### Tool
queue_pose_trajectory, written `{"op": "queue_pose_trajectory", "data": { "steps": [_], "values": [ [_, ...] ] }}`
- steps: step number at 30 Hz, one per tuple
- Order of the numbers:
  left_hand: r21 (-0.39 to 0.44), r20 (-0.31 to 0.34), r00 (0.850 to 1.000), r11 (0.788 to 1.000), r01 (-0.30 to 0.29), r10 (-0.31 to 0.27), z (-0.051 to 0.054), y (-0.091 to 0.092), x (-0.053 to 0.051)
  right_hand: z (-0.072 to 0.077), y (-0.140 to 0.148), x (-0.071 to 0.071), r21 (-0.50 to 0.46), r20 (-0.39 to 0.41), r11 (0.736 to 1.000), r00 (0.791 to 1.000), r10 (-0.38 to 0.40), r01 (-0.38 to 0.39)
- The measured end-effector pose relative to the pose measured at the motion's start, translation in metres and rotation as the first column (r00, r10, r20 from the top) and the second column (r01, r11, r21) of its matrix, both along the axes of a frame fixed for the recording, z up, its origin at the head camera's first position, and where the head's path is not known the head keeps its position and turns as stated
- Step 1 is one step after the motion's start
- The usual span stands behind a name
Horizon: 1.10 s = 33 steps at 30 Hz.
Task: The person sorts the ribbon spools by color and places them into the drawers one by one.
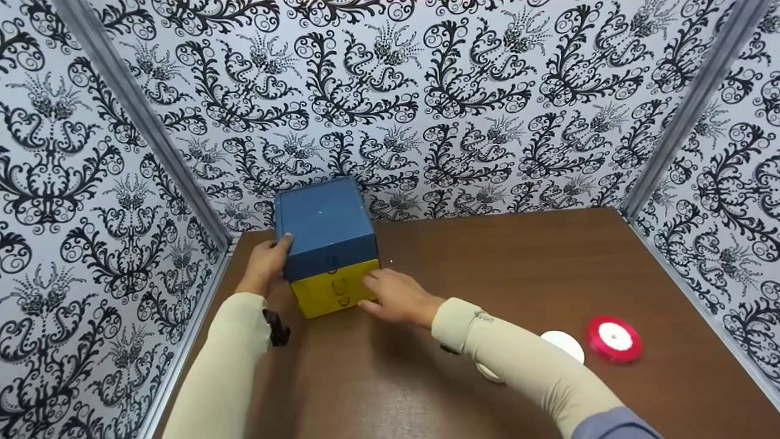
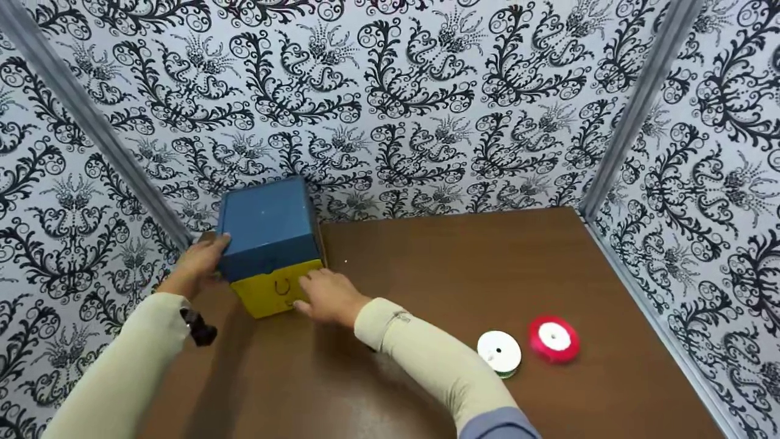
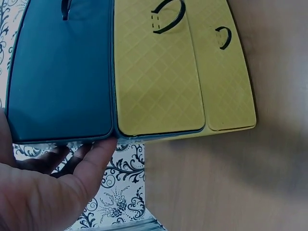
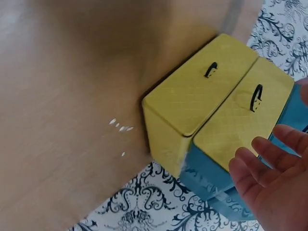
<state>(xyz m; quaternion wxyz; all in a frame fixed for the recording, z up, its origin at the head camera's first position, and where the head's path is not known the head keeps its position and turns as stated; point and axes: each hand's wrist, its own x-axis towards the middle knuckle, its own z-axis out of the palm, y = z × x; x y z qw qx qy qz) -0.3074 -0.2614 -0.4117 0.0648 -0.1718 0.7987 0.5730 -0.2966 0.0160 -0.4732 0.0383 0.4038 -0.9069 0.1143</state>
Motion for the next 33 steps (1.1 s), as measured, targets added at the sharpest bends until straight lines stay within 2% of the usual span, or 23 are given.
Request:
{"op": "queue_pose_trajectory", "data": {
  "steps": [3, 7, 10, 13, 17, 23, 25, 30, 33],
  "values": [
    [-0.003, -0.002, 1.000, 1.000, -0.001, 0.001, 0.000, 0.003, 0.002, 0.002, -0.005, -0.004, -0.031, 0.053, 0.999, 0.999, -0.011, 0.013],
    [-0.015, -0.003, 1.000, 1.000, -0.013, 0.013, -0.002, 0.005, 0.003, 0.002, -0.010, -0.011, -0.106, 0.169, 0.994, 0.985, -0.014, 0.033],
    [-0.015, 0.001, 1.000, 1.000, -0.026, 0.026, -0.003, 0.004, 0.004, 0.000, -0.016, -0.015, -0.204, 0.277, 0.978, 0.960, 0.030, 0.029],
    [-0.012, 0.002, 1.000, 1.000, -0.029, 0.029, -0.005, 0.001, 0.003, -0.003, -0.023, -0.019, -0.307, 0.380, 0.950, 0.922, 0.072, 0.053],
    [-0.005, -0.002, 1.000, 1.000, -0.028, 0.028, -0.006, 0.000, 0.001, -0.003, -0.034, -0.023, -0.406, 0.500, 0.904, 0.860, 0.099, 0.132],
    [0.008, 0.003, 0.999, 0.999, -0.035, 0.035, -0.006, 0.001, 0.000, -0.001, -0.047, -0.029, -0.454, 0.638, 0.858, 0.759, 0.127, 0.239],
    [-0.002, -0.001, 0.999, 0.999, -0.035, 0.035, -0.005, 0.001, 0.000, 0.000, -0.050, -0.032, -0.478, 0.677, 0.838, 0.719, 0.160, 0.264],
    [-0.036, -0.014, 0.999, 0.999, -0.038, 0.037, -0.005, 0.004, -0.002, 0.000, -0.054, -0.036, -0.524, 0.766, 0.772, 0.595, 0.243, 0.361],
    [-0.010, -0.007, 0.999, 0.999, -0.054, 0.054, -0.006, 0.003, -0.001, -0.002, -0.058, -0.035, -0.534, 0.800, 0.734, 0.532, 0.278, 0.420]
  ]
}}
